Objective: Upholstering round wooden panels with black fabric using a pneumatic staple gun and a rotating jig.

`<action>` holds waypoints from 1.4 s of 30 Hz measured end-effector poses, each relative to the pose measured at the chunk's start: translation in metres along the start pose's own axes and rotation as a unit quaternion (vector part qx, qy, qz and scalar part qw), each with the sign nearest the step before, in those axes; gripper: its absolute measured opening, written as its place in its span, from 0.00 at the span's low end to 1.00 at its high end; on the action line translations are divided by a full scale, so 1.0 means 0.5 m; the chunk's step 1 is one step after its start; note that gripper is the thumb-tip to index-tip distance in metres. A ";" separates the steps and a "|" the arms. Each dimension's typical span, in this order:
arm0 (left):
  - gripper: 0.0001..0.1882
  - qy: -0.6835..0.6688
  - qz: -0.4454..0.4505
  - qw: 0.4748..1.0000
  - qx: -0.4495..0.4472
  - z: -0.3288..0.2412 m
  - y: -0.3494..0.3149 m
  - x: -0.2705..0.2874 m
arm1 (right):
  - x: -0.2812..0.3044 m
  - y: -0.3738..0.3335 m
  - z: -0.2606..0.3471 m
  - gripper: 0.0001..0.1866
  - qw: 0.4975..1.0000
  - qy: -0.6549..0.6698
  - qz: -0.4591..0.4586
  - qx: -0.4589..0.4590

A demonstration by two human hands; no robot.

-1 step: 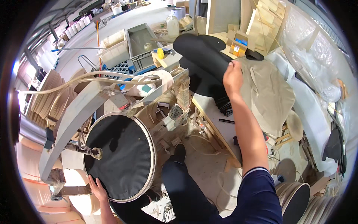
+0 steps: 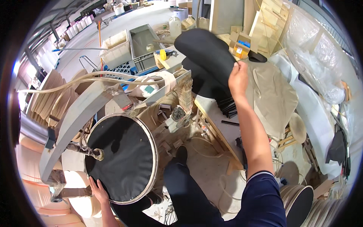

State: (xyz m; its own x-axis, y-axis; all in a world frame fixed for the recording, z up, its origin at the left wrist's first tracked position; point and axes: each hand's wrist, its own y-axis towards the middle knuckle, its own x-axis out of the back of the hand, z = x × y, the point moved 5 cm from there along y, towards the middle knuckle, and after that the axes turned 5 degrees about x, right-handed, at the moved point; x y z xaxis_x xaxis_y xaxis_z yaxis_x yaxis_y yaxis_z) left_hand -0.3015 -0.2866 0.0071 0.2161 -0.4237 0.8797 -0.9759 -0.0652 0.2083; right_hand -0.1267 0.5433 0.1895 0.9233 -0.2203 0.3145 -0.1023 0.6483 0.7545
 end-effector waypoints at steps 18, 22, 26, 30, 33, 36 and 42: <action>0.32 -0.058 -0.126 0.990 0.002 -0.073 -0.091 -0.038 | 0.368 -0.409 0.492 0.11 0.941 0.153 0.259 0.157; 0.33 -0.062 -0.123 0.990 0.024 -0.094 -0.148 -0.023 | 0.328 -0.581 0.643 0.11 0.852 0.222 0.381 0.281; 0.35 -0.120 -0.087 0.988 0.044 -0.101 -0.186 -0.008 | 0.336 -0.777 0.741 0.12 0.735 0.252 0.504 0.377; 0.34 -0.223 -0.012 0.972 0.066 -0.071 -0.203 -0.002 | 0.348 -0.891 0.764 0.10 0.677 0.293 0.550 0.392; 0.31 -0.306 0.057 0.943 0.115 -0.081 -0.221 0.051 | 0.353 -0.927 0.754 0.07 0.661 0.287 0.572 0.392; 0.28 -0.325 0.067 0.934 0.136 -0.086 -0.251 0.090 | 0.355 -0.959 0.737 0.11 0.641 0.265 0.593 0.408; 0.23 -0.397 0.079 0.910 0.089 -0.088 -0.309 0.088 | 0.383 -0.968 0.725 0.12 0.633 0.256 0.607 0.406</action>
State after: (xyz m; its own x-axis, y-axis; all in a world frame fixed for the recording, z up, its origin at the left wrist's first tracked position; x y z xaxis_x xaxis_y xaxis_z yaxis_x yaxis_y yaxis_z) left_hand -0.1400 -0.2556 0.0323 0.0511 -0.9553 0.2911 -0.9977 -0.0622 -0.0288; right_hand -0.0344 -0.0772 0.0934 -0.0414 0.4813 0.8756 -0.8159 -0.5221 0.2484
